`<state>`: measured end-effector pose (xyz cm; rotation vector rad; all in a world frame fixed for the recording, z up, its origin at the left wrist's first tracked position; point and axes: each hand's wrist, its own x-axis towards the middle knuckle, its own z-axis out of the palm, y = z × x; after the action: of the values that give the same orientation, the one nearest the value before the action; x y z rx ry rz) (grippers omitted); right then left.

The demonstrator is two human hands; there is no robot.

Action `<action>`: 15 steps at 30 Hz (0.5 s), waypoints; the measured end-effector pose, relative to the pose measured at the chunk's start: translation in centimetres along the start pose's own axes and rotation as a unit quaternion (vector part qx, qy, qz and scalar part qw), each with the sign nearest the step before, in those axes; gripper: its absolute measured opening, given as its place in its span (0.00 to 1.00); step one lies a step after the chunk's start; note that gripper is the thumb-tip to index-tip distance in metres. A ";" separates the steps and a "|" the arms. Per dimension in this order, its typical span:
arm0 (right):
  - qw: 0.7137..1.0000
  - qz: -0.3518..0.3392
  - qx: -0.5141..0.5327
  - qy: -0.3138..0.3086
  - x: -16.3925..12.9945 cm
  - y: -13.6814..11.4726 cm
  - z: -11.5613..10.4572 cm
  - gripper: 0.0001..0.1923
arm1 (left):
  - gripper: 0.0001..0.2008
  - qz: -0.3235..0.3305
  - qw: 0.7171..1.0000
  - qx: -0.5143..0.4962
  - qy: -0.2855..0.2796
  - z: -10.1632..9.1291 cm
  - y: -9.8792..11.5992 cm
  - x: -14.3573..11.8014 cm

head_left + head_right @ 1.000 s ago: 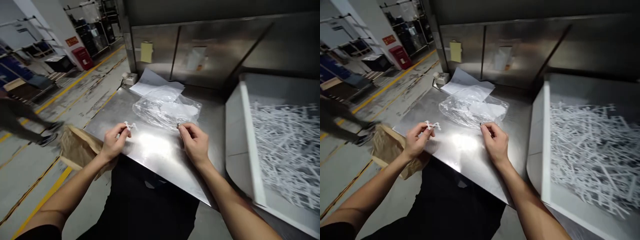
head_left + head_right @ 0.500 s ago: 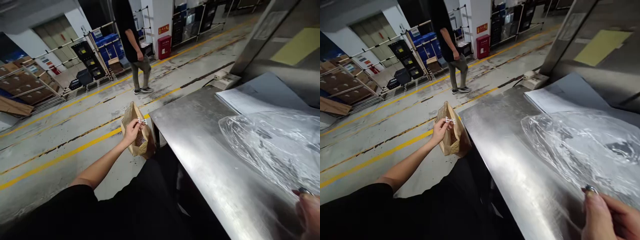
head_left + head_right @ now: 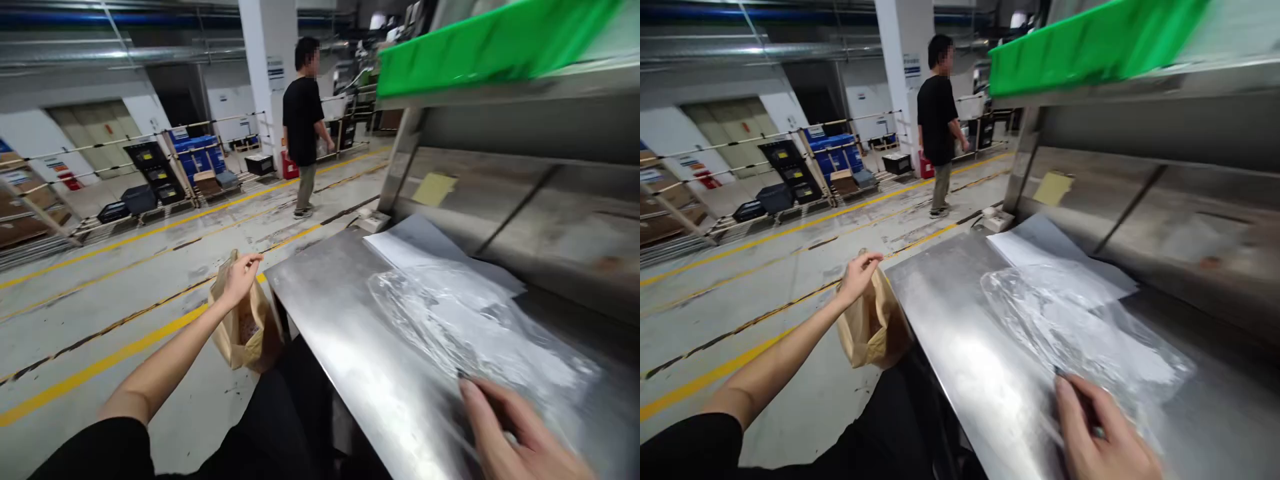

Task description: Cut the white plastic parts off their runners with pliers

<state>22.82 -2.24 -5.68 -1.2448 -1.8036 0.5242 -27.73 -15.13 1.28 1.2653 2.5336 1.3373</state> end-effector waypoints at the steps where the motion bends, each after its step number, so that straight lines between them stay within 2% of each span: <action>1: 1.000 -0.008 0.004 0.011 0.1 -1.5 -0.1 0.17 | 0.13 0.051 0.998 -0.021 0.003 0.6 2.8 1.0; 3: 0.999 -0.032 0.022 0.033 0.3 -4.3 -0.2 0.16 | 0.13 0.184 0.980 -0.070 0.001 1.7 9.2 2.1; 4: 0.998 -0.045 0.034 0.037 0.2 -5.4 -0.1 0.15 | 0.13 0.286 0.953 -0.096 0.010 2.2 12.6 2.2; 6: 0.994 -0.077 0.067 0.033 0.1 -6.8 0.2 0.14 | 0.12 0.476 0.868 -0.140 0.018 3.0 19.4 1.6; 9: 0.996 -0.061 0.021 0.063 0.3 -6.7 0.6 0.11 | 0.21 0.673 0.717 -0.178 0.032 4.5 29.2 0.0; 10: 0.996 -0.057 0.005 0.067 0.5 -6.3 0.6 0.09 | 0.25 0.733 0.653 -0.186 0.041 5.2 32.4 -0.8; 13: 0.996 -0.048 -0.029 0.074 0.9 -5.1 0.5 0.13 | 0.28 0.827 0.515 -0.215 0.063 6.8 41.7 -4.7; 15: 0.995 -0.051 -0.040 0.073 0.9 -4.9 0.5 0.14 | 0.23 0.848 0.466 -0.246 0.062 7.3 47.0 -8.4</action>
<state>19.67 -3.42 -2.02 -1.2056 -1.7676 0.2973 11.06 -1.17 26.50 3.3599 -0.2785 1.6931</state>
